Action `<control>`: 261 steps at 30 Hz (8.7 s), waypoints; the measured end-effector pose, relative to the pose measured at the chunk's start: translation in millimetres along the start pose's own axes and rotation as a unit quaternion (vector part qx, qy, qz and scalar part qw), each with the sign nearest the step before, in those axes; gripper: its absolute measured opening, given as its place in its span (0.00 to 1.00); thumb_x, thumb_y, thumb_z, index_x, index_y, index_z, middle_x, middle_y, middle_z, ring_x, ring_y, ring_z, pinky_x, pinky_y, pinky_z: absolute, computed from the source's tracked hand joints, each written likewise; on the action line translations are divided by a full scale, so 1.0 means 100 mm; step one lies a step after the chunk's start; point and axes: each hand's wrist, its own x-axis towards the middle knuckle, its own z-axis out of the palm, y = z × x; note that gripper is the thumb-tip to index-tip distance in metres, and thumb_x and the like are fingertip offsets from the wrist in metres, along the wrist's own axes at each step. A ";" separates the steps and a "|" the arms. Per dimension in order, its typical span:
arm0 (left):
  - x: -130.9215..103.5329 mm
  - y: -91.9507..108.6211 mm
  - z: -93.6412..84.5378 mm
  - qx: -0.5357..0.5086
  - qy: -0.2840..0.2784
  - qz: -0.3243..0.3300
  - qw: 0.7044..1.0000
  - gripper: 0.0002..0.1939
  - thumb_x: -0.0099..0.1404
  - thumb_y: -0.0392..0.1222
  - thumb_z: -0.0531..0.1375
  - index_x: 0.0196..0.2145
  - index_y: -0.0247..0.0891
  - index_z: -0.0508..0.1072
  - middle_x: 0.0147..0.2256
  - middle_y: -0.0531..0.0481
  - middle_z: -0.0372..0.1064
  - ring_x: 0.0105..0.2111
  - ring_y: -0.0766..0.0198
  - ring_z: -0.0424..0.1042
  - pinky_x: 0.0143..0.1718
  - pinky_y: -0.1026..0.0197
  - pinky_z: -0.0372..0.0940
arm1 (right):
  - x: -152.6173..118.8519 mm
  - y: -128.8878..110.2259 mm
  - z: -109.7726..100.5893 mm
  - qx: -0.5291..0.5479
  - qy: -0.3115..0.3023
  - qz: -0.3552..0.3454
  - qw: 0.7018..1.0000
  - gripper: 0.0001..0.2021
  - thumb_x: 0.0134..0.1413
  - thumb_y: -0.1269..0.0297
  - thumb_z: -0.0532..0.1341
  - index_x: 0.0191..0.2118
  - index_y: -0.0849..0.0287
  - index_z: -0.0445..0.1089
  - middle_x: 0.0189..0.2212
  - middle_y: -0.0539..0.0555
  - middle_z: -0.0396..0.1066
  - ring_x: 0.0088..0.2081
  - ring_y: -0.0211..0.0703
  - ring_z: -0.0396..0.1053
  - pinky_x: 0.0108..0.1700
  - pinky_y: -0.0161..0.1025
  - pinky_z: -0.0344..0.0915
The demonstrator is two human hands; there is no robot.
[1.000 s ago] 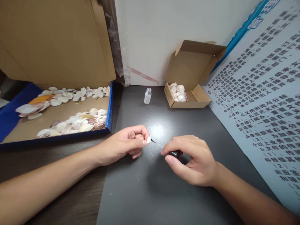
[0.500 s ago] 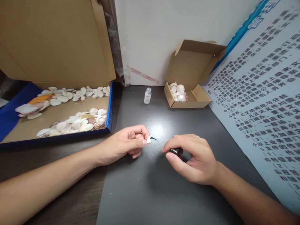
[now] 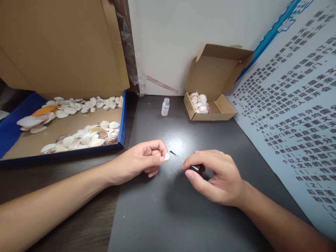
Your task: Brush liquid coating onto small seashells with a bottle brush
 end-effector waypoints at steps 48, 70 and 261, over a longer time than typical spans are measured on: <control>0.00 -0.01 -0.01 0.003 -0.010 0.002 1.000 0.11 0.66 0.46 0.63 0.34 0.36 0.67 0.20 0.62 0.52 0.20 0.74 0.53 0.23 0.70 0.55 | -0.01 0.02 0.01 -0.005 -0.007 0.020 1.000 0.04 0.56 0.73 0.60 0.31 0.59 0.69 0.21 0.46 0.71 0.20 0.31 0.62 0.25 0.28 0.61; 0.01 0.00 0.00 -0.004 -0.010 0.004 1.000 0.11 0.66 0.46 0.63 0.34 0.36 0.67 0.20 0.62 0.52 0.20 0.74 0.52 0.23 0.70 0.56 | -0.03 0.02 0.01 -0.004 -0.014 0.021 1.000 0.04 0.55 0.74 0.61 0.31 0.59 0.70 0.21 0.46 0.70 0.20 0.30 0.62 0.25 0.28 0.61; 0.00 0.05 0.00 -0.090 0.037 -0.024 0.995 0.04 0.61 0.36 0.63 0.32 0.33 0.72 0.26 0.52 0.65 0.21 0.73 0.61 0.23 0.68 0.62 | -0.03 0.02 -0.01 0.016 -0.022 0.087 0.996 0.07 0.60 0.71 0.56 0.31 0.57 0.68 0.22 0.48 0.70 0.21 0.33 0.63 0.25 0.31 0.62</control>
